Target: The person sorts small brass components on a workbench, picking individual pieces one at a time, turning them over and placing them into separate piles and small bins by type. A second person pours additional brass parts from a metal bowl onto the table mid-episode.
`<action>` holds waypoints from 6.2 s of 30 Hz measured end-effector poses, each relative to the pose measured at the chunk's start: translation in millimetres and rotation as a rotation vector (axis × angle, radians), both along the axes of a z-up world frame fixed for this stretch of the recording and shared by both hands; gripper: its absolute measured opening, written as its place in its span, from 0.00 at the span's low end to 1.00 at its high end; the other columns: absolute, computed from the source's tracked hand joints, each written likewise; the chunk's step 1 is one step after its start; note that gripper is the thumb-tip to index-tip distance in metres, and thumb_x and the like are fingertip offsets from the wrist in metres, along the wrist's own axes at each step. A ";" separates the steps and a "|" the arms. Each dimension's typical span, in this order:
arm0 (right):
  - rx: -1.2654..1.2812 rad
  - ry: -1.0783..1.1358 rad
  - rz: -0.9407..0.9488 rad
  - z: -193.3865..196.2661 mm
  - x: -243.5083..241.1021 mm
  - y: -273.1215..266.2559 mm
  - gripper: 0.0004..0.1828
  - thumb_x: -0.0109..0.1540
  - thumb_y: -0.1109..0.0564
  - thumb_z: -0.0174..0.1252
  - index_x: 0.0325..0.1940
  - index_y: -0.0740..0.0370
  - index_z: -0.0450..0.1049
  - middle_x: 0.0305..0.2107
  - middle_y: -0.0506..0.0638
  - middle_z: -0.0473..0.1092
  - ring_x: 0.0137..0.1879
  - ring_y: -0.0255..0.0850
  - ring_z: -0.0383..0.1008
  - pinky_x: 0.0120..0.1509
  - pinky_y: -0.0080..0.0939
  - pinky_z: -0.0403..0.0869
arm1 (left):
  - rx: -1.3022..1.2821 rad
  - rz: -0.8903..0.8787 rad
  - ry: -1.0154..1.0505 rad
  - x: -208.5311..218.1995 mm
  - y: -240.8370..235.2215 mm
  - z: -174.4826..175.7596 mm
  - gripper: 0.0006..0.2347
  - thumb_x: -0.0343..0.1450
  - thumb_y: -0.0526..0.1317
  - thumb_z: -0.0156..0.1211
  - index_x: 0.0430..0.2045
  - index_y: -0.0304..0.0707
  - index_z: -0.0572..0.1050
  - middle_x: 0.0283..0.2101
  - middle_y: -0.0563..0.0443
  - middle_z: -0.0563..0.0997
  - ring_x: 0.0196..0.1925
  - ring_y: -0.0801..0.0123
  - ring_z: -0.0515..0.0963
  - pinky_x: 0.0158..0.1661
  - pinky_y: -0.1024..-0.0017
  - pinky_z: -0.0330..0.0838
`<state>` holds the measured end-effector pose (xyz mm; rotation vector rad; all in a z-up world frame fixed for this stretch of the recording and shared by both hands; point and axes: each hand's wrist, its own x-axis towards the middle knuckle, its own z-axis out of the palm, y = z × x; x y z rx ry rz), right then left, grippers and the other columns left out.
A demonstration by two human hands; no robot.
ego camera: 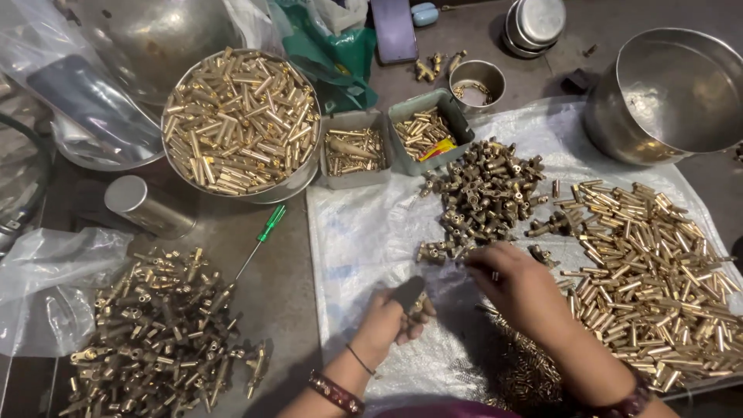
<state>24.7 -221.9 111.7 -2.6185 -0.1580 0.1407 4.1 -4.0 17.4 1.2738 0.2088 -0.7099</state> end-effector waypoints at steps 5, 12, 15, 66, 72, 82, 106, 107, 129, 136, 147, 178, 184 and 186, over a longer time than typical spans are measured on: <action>0.344 -0.099 0.241 -41.5 -12.8 29.1 0.12 0.55 0.63 0.64 0.43 0.60 0.79 0.40 0.51 0.77 0.45 0.48 0.81 0.48 0.43 0.78 | -0.159 0.175 0.145 5.0 -1.4 -26.2 0.12 0.75 0.41 0.53 0.27 0.31 0.79 0.20 0.49 0.77 0.14 0.75 0.70 0.14 0.79 0.54; 0.400 0.009 0.068 -53.9 -14.9 33.2 0.10 0.56 0.59 0.65 0.41 0.59 0.80 0.38 0.48 0.79 0.44 0.42 0.83 0.47 0.39 0.80 | -0.312 0.224 0.180 10.2 -3.8 -45.0 0.14 0.79 0.45 0.48 0.33 0.31 0.74 0.23 0.48 0.76 0.17 0.74 0.71 0.17 0.77 0.60; 0.398 -0.069 0.109 -62.0 -18.5 37.6 0.10 0.58 0.60 0.64 0.43 0.61 0.78 0.38 0.50 0.77 0.45 0.44 0.82 0.47 0.41 0.79 | -0.302 0.198 0.189 9.5 -4.4 -67.9 0.12 0.77 0.42 0.44 0.33 0.32 0.73 0.22 0.48 0.76 0.14 0.74 0.69 0.13 0.78 0.55; 0.623 0.323 0.363 -34.0 -27.0 -7.4 0.22 0.57 0.59 0.64 0.56 0.60 0.80 0.57 0.53 0.76 0.67 0.45 0.72 0.72 0.45 0.65 | 0.834 -0.447 -1.854 -31.6 -19.3 29.2 0.07 0.65 0.37 0.56 0.20 0.33 0.78 0.32 0.44 0.80 0.48 0.55 0.80 0.55 0.61 0.74; 0.672 0.452 0.351 -32.6 -35.1 -23.8 0.23 0.54 0.59 0.69 0.54 0.60 0.81 0.56 0.54 0.73 0.66 0.46 0.72 0.71 0.46 0.65 | 0.566 -0.469 -1.879 -34.5 -29.7 33.1 0.07 0.63 0.38 0.55 0.18 0.33 0.76 0.29 0.44 0.79 0.45 0.54 0.80 0.48 0.63 0.76; 0.559 0.392 0.375 -12.7 -45.5 -23.2 0.26 0.51 0.54 0.72 0.54 0.58 0.82 0.55 0.51 0.73 0.63 0.46 0.71 0.69 0.47 0.69 | 0.604 -0.686 -1.793 -43.2 -37.7 30.7 0.08 0.60 0.39 0.57 0.11 0.36 0.77 0.23 0.49 0.77 0.35 0.56 0.80 0.38 0.64 0.75; 0.449 -0.069 0.584 8.1 -73.0 -2.9 0.25 0.58 0.50 0.65 0.59 0.57 0.78 0.65 0.57 0.66 0.74 0.55 0.62 0.75 0.57 0.60 | 0.452 -0.737 -1.163 -49.0 -43.0 24.3 0.10 0.67 0.41 0.53 0.24 0.36 0.80 0.33 0.42 0.82 0.40 0.50 0.80 0.40 0.58 0.78; 0.449 -0.077 0.595 9.9 -73.2 -1.7 0.25 0.58 0.50 0.64 0.60 0.57 0.77 0.65 0.57 0.66 0.74 0.56 0.62 0.74 0.57 0.60 | 0.455 -0.737 -1.261 -48.1 -43.7 21.0 0.10 0.66 0.42 0.54 0.21 0.36 0.80 0.31 0.43 0.82 0.43 0.48 0.78 0.39 0.57 0.76; -0.151 -0.342 -0.068 -67.2 -10.5 -98.7 0.23 0.58 0.48 0.62 0.56 0.54 0.78 0.61 0.54 0.69 0.63 0.54 0.69 0.65 0.52 0.71 | 0.536 -0.582 -1.457 -43.6 -29.0 28.3 0.05 0.67 0.32 0.57 0.29 0.31 0.79 0.37 0.43 0.82 0.43 0.58 0.81 0.43 0.66 0.77; -0.100 -0.193 -0.146 -51.3 -7.3 -86.7 0.15 0.63 0.49 0.61 0.53 0.52 0.80 0.48 0.55 0.76 0.53 0.54 0.76 0.58 0.51 0.75 | 0.409 -0.205 -0.432 -28.7 -19.9 43.9 0.17 0.65 0.29 0.58 0.50 0.38 0.76 0.44 0.52 0.83 0.38 0.68 0.82 0.40 0.70 0.76; -0.280 -0.035 0.274 -55.2 -34.9 -45.1 0.21 0.53 0.54 0.61 0.51 0.52 0.78 0.44 0.50 0.74 0.51 0.51 0.75 0.51 0.48 0.76 | 0.103 -0.040 -0.174 -32.4 -14.7 -44.8 0.13 0.66 0.24 0.54 0.43 0.30 0.79 0.34 0.44 0.81 0.28 0.69 0.77 0.28 0.74 0.73; 0.427 -0.057 0.214 -40.6 -35.3 21.1 0.11 0.52 0.62 0.70 0.38 0.61 0.79 0.39 0.50 0.79 0.49 0.43 0.81 0.56 0.41 0.76 | 0.100 -0.133 -0.269 -21.1 -1.7 -12.7 0.20 0.63 0.26 0.54 0.50 0.36 0.80 0.30 0.54 0.83 0.28 0.76 0.82 0.32 0.76 0.78; 0.418 -0.095 0.352 -28.3 -34.9 8.5 0.11 0.53 0.64 0.67 0.40 0.60 0.81 0.43 0.51 0.77 0.54 0.45 0.78 0.59 0.43 0.76 | 0.162 -0.193 -0.395 -25.3 -3.0 -27.3 0.14 0.65 0.26 0.57 0.43 0.31 0.81 0.30 0.51 0.83 0.29 0.76 0.81 0.29 0.76 0.74; 0.416 -0.088 0.395 -26.8 -27.1 -9.4 0.11 0.53 0.65 0.66 0.40 0.59 0.82 0.45 0.51 0.76 0.55 0.46 0.78 0.60 0.43 0.76 | 0.093 -0.191 -0.358 -23.3 -4.0 -16.1 0.16 0.65 0.25 0.55 0.45 0.34 0.81 0.31 0.51 0.82 0.29 0.76 0.80 0.28 0.78 0.73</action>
